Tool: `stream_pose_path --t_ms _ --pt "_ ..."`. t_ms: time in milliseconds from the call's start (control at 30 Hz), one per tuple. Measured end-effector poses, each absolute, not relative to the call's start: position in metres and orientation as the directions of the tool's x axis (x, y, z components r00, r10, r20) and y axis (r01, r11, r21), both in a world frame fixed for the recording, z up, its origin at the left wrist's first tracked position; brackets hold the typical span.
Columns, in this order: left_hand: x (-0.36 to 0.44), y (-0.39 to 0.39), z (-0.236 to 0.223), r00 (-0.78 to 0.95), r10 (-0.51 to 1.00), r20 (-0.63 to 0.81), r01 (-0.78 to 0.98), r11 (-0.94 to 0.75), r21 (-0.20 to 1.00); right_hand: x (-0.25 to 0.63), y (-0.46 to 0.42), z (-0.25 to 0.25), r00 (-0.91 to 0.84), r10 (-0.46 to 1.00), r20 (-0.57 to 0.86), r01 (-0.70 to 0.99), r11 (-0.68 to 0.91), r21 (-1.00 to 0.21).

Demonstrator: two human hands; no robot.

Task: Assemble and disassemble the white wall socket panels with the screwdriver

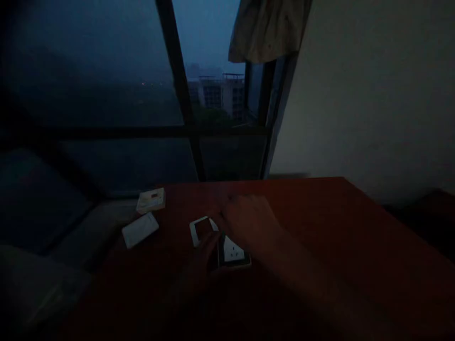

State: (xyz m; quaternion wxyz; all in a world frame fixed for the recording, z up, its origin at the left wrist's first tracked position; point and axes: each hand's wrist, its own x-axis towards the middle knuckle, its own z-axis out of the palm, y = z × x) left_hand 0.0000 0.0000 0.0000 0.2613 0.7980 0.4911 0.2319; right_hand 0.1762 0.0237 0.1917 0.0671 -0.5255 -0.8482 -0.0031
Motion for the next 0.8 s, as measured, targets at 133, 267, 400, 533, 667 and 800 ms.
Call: stream_pose_path --t_ms 133,267,400,533,667,800 --pt "0.0 0.004 0.001 0.435 0.894 0.109 0.643 -0.393 0.658 0.175 0.018 0.197 -0.496 0.859 0.128 0.839 0.512 -0.183" --pt "-0.001 0.005 0.003 0.438 0.894 0.088 0.632 -0.377 0.677 0.177 0.016 0.2 -0.548 0.822 0.155 0.805 0.569 -0.169" --pt "0.0 0.004 0.004 0.411 0.909 0.074 0.641 -0.345 0.685 0.18 0.021 0.196 -0.548 0.826 0.134 0.814 0.563 -0.141" --pt "0.0 0.005 0.005 0.429 0.899 0.083 0.625 -0.362 0.692 0.183 0.023 0.193 -0.603 0.779 0.172 0.739 0.626 -0.249" --pt "0.0 0.005 0.005 0.418 0.906 0.068 0.64 -0.347 0.686 0.185 0.024 0.196 -0.654 0.732 0.19 0.692 0.68 -0.241" --pt "0.0 0.005 0.005 0.412 0.909 0.066 0.648 -0.343 0.68 0.182 0.029 0.193 -0.547 0.818 0.176 0.823 0.564 -0.066"
